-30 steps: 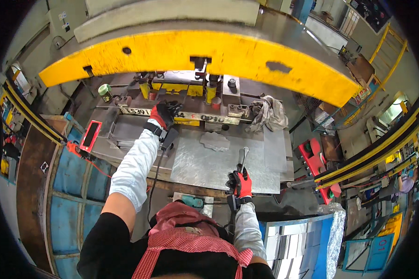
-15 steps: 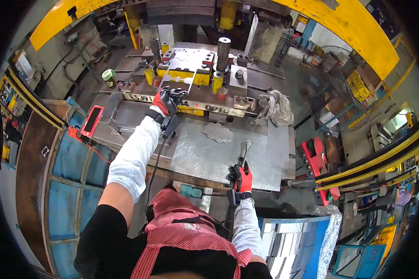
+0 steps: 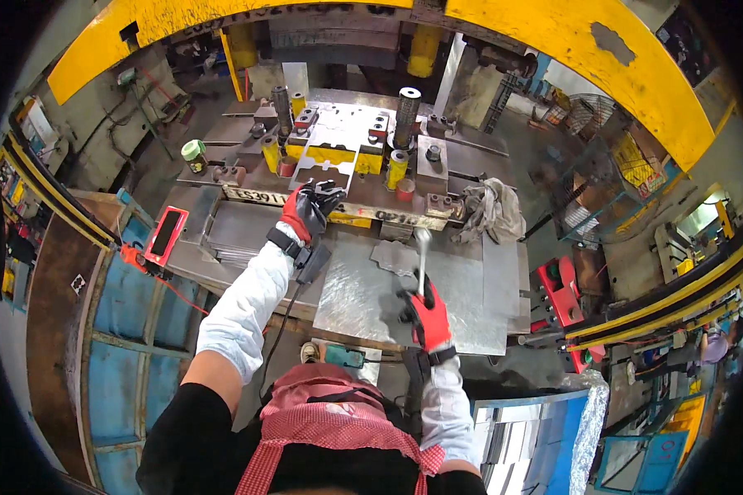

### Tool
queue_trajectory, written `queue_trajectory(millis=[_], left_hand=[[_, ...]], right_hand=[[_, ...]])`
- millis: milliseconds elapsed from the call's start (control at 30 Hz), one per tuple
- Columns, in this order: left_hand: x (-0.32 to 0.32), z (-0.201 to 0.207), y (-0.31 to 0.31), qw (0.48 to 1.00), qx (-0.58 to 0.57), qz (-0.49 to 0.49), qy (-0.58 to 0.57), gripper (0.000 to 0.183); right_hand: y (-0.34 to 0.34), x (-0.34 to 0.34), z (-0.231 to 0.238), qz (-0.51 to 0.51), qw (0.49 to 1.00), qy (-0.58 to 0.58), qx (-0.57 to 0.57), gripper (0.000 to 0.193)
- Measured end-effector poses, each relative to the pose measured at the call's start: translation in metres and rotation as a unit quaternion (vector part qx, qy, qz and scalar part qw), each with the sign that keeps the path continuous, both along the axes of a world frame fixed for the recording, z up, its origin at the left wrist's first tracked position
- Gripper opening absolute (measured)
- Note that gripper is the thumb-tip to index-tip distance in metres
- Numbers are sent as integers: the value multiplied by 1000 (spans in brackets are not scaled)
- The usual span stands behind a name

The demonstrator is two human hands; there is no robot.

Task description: Operating a hydraulic press to bend or stamp metal sheets.

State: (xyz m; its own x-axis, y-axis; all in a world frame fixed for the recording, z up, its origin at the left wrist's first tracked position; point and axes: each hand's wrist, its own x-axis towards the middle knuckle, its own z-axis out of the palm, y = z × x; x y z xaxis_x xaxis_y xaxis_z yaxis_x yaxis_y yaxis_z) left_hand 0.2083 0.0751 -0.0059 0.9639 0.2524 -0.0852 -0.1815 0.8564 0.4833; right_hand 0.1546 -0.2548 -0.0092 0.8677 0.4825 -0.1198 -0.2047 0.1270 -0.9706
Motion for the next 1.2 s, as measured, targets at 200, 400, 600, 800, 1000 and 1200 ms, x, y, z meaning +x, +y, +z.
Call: queue_trajectory(millis=[200,400,600,800,1000,1200], left_hand=[[-25,-23,-16,996,-39,-56,-51,42],[-59,-29,-10,998,23,-66,-11,41],[-99,-41,41,620,748,236,-14,19],[-244,37,101,560,811,113,125,22],[-452,70,154,663,671,134,305,34],[-610,98,240,653,604,294,350,46]], right_hand=[[92,95,64,81,959,-238,-131,50],[167,177,62,187,911,-339,-142,24],[159,95,96,106,994,-38,12,32],[35,32,65,84,987,6,-136,49],[-47,10,-3,59,979,123,-151,48],[-39,46,-40,32,977,125,-171,48]])
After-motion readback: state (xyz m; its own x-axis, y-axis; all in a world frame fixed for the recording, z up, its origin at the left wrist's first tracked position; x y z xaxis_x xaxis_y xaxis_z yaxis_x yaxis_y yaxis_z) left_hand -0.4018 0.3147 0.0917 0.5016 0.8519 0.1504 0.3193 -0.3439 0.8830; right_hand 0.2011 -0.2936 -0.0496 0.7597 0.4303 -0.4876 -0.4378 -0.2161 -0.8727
